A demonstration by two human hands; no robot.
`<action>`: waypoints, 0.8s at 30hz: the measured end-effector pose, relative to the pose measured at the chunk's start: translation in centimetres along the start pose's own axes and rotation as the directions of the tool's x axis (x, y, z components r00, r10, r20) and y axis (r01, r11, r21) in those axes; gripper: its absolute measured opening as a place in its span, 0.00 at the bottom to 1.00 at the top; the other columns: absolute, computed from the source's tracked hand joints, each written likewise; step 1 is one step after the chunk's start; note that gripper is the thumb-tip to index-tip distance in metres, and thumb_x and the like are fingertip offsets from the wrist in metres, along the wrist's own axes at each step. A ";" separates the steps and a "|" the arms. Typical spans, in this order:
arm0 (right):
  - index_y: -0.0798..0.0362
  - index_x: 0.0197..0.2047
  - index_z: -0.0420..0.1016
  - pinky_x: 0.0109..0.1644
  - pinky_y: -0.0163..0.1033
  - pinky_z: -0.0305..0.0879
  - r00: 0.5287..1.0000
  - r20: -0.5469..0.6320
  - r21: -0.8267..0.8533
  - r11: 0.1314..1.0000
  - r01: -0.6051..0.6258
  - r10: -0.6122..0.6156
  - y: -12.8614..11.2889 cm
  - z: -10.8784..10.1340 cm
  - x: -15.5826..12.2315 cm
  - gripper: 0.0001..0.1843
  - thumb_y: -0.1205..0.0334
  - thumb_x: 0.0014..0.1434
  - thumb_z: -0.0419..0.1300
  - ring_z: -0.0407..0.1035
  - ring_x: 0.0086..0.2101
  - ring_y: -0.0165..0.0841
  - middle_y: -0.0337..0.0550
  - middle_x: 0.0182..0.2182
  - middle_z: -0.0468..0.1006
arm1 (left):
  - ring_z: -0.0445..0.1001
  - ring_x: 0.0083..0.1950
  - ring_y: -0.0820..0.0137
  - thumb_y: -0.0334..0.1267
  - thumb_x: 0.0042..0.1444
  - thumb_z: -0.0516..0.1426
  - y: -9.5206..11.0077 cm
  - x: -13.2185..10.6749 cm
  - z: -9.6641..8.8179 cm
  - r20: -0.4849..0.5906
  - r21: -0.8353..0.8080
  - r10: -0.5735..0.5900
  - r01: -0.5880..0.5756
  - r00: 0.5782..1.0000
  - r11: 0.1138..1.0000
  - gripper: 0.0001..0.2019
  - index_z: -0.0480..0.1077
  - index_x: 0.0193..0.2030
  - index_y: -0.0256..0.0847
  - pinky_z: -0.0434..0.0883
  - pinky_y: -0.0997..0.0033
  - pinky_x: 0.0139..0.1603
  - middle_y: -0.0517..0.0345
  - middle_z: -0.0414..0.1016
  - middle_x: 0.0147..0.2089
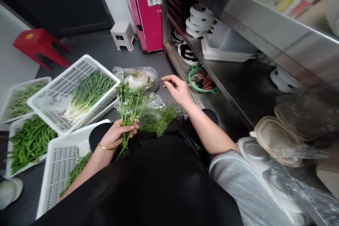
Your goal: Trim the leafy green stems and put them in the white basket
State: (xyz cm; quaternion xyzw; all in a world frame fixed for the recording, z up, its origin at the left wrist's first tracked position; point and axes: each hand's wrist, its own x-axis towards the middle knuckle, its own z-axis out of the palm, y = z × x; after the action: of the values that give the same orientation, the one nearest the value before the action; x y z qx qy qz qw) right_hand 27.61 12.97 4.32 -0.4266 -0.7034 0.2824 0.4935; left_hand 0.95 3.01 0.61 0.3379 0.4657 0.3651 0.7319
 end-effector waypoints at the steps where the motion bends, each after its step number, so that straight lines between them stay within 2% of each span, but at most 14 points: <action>1: 0.53 0.45 0.68 0.37 0.36 0.64 0.996 -0.025 0.063 0.995 -0.080 0.082 0.2 -0.2 0.0 0.16 0.53 0.61 0.49 0.69 0.30 0.29 0.42 0.33 0.73 | 0.73 0.26 0.72 0.29 0.41 0.65 0.1 0.0 0.0 -0.003 -0.002 -0.005 0.005 1.000 1.000 0.15 0.73 0.39 0.32 0.68 0.77 0.21 0.53 0.77 0.31; 3: 0.53 0.47 0.66 0.30 0.34 0.62 0.976 0.040 0.097 0.971 -0.216 0.213 0.3 -0.2 -0.2 0.20 0.48 0.60 0.49 0.66 0.24 0.27 0.37 0.26 0.71 | 0.73 0.26 0.73 0.30 0.41 0.65 0.2 -0.1 0.0 -0.006 -0.009 -0.017 0.017 1.000 1.000 0.15 0.73 0.39 0.32 0.68 0.77 0.22 0.53 0.76 0.31; 5: 0.54 0.43 0.68 0.28 0.33 0.58 0.951 0.150 0.000 0.962 -0.274 0.271 0.2 0.4 -0.5 0.21 0.45 0.58 0.51 0.62 0.22 0.26 0.34 0.21 0.68 | 0.73 0.27 0.73 0.30 0.41 0.65 0.3 -0.1 0.1 0.002 -0.010 -0.024 0.024 1.000 1.000 0.15 0.73 0.39 0.32 0.68 0.78 0.22 0.53 0.76 0.32; 7: 0.55 0.35 0.70 0.30 0.32 0.55 0.938 0.241 -0.124 0.966 -0.225 0.249 -0.3 1.4 -0.8 0.21 0.45 0.58 0.50 0.60 0.23 0.26 0.35 0.21 0.67 | 0.73 0.27 0.73 0.30 0.41 0.65 0.3 0.0 0.2 0.012 -0.001 -0.022 0.022 1.000 1.000 0.15 0.72 0.39 0.33 0.67 0.78 0.22 0.53 0.76 0.31; 10: 0.55 0.24 0.67 0.31 0.32 0.51 0.943 0.303 -0.253 0.966 -0.058 0.136 -0.9 2.8 -0.8 0.22 0.49 0.61 0.47 0.58 0.24 0.25 0.35 0.20 0.64 | 0.71 0.25 0.74 0.30 0.42 0.65 0.1 0.2 0.4 0.033 0.019 -0.005 0.004 0.999 1.000 0.15 0.72 0.39 0.33 0.65 0.78 0.20 0.53 0.76 0.31; 12: 0.55 0.21 0.63 0.30 0.32 0.49 0.964 0.252 -0.327 0.945 0.003 0.084 -0.6 3.1 -0.3 0.21 0.53 0.61 0.47 0.55 0.23 0.25 0.35 0.18 0.61 | 0.69 0.23 0.76 0.30 0.42 0.65 0.0 0.2 0.5 0.036 0.022 0.009 -0.010 0.999 1.000 0.14 0.72 0.38 0.32 0.63 0.78 0.19 0.52 0.76 0.30; 13: 0.55 0.20 0.62 0.30 0.33 0.48 0.978 0.193 -0.359 0.933 -0.005 0.080 0.0 2.9 -0.1 0.21 0.54 0.61 0.47 0.54 0.22 0.25 0.35 0.18 0.61 | 0.69 0.22 0.76 0.30 0.42 0.65 0.0 0.2 0.4 0.032 0.017 0.013 -0.014 0.999 1.000 0.14 0.72 0.38 0.32 0.63 0.79 0.19 0.52 0.76 0.30; 15: 0.54 0.20 0.61 0.29 0.33 0.49 0.991 0.031 -0.398 0.911 -0.106 0.129 1.8 2.0 0.4 0.20 0.54 0.60 0.47 0.54 0.22 0.25 0.36 0.17 0.61 | 0.68 0.22 0.77 0.30 0.42 0.65 -0.1 0.2 0.2 0.013 -0.005 0.016 -0.016 1.000 1.000 0.14 0.72 0.38 0.32 0.62 0.79 0.18 0.53 0.76 0.30; 17: 0.54 0.21 0.62 0.28 0.32 0.51 0.963 -0.026 -0.435 0.865 -0.252 0.267 4.0 0.5 0.3 0.21 0.54 0.62 0.43 0.55 0.21 0.26 0.36 0.17 0.61 | 0.67 0.22 0.77 0.30 0.41 0.65 -0.1 0.1 -0.1 -0.008 -0.037 0.010 -0.010 1.000 0.999 0.15 0.72 0.38 0.32 0.61 0.80 0.18 0.53 0.76 0.29; 19: 0.54 0.22 0.64 0.27 0.33 0.54 0.911 0.074 -0.499 0.806 -0.319 0.406 5.7 -0.8 -0.5 0.21 0.52 0.61 0.45 0.57 0.19 0.26 0.36 0.16 0.62 | 0.67 0.22 0.78 0.30 0.40 0.65 -0.1 0.1 -0.5 -0.023 -0.069 -0.006 0.004 1.000 0.998 0.15 0.73 0.38 0.32 0.61 0.80 0.18 0.54 0.75 0.29; 21: 0.55 0.23 0.67 0.28 0.34 0.57 0.856 0.203 -0.558 0.775 -0.298 0.475 6.0 -1.4 -1.7 0.16 0.53 0.56 0.55 0.60 0.19 0.27 0.37 0.17 0.65 | 0.68 0.22 0.77 0.29 0.40 0.65 -0.1 0.3 -0.8 -0.033 -0.089 -0.016 0.013 0.999 0.996 0.15 0.73 0.38 0.31 0.62 0.80 0.18 0.53 0.75 0.29; 22: 0.55 0.25 0.70 0.30 0.34 0.58 0.853 0.234 -0.573 0.775 -0.267 0.467 5.5 -1.3 -2.4 0.12 0.55 0.52 0.60 0.62 0.21 0.28 0.40 0.20 0.68 | 0.69 0.23 0.76 0.29 0.39 0.65 -0.1 0.4 -0.9 -0.036 -0.090 -0.017 0.013 0.999 0.996 0.15 0.73 0.38 0.31 0.63 0.80 0.18 0.53 0.75 0.29; 24: 0.54 0.34 0.74 0.36 0.37 0.61 0.906 0.255 -0.597 0.792 -0.126 0.336 3.5 -0.3 -3.3 0.08 0.59 0.51 0.61 0.67 0.29 0.32 0.47 0.32 0.73 | 0.70 0.24 0.75 0.29 0.40 0.65 -0.1 0.6 -0.8 -0.034 -0.084 -0.011 0.008 0.999 0.996 0.15 0.73 0.37 0.31 0.64 0.79 0.19 0.52 0.76 0.29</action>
State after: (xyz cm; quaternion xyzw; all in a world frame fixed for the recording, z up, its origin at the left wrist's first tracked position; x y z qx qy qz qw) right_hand 29.53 11.69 0.11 -0.5809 -0.7724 0.1904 0.1725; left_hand 0.43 3.64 0.00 0.2985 0.4643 0.3866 0.7389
